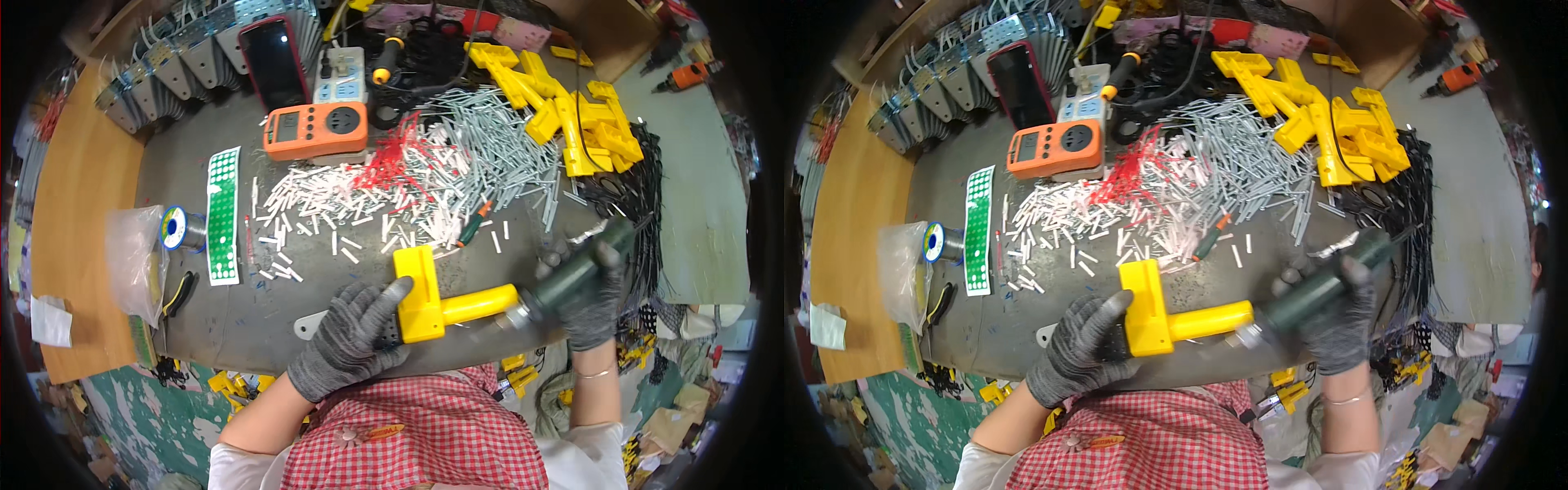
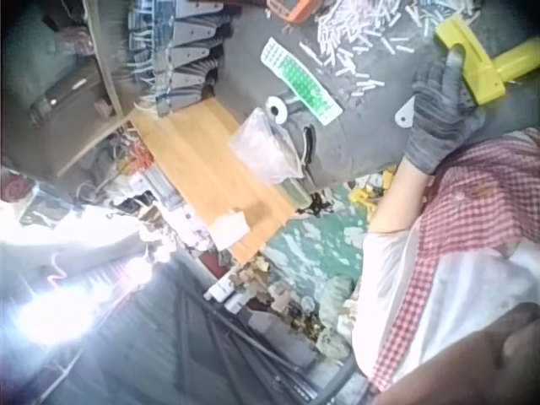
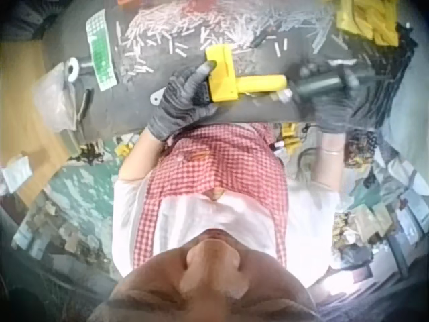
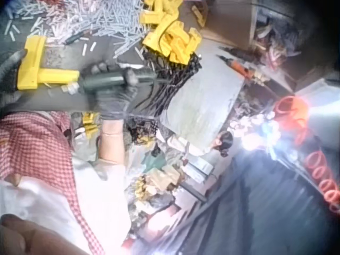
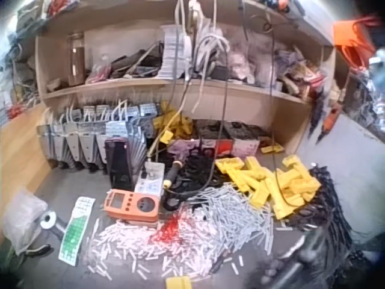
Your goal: The person assembles internal wire leads and an electronic module into a yellow plastic housing using a soldering iron and an electric screwdriver.
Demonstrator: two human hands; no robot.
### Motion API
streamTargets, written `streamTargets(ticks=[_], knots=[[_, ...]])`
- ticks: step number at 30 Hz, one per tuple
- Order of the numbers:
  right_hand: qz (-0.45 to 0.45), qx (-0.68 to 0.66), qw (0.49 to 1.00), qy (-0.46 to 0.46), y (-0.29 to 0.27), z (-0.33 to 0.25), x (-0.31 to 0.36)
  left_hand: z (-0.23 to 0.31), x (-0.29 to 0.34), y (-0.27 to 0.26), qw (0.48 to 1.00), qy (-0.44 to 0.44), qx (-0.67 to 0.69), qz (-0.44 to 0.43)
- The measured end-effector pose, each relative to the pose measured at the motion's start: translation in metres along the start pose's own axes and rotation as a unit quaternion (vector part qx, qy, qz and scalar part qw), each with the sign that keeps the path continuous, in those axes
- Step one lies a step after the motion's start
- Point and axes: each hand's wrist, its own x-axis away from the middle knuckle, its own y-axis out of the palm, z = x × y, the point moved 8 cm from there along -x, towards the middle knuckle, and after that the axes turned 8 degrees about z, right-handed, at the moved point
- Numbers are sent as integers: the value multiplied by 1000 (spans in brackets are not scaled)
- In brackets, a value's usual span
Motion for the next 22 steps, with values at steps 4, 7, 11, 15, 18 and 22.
streamTargets(ticks=[4,7,11,15,18,22], knots=[[-135,-154,979,5,5,19,-24,0,1,3,1000,-16,8,-17],[-139,-168,975,-32,11,28,-23,5,-5,2,1000,2,-1,-9],[-171,-193,966,-19,14,34,-27,0,0,3,1000,-8,12,-12],[-154,-172,973,-22,12,44,-29,1,-2,2,1000,5,-7,-11],[-191,-181,965,-14,11,43,-31,5,-1,-4,1000,21,-19,10],[-238,-144,960,18,17,48,-27,-4,1,-10,998,-62,13,-17]])
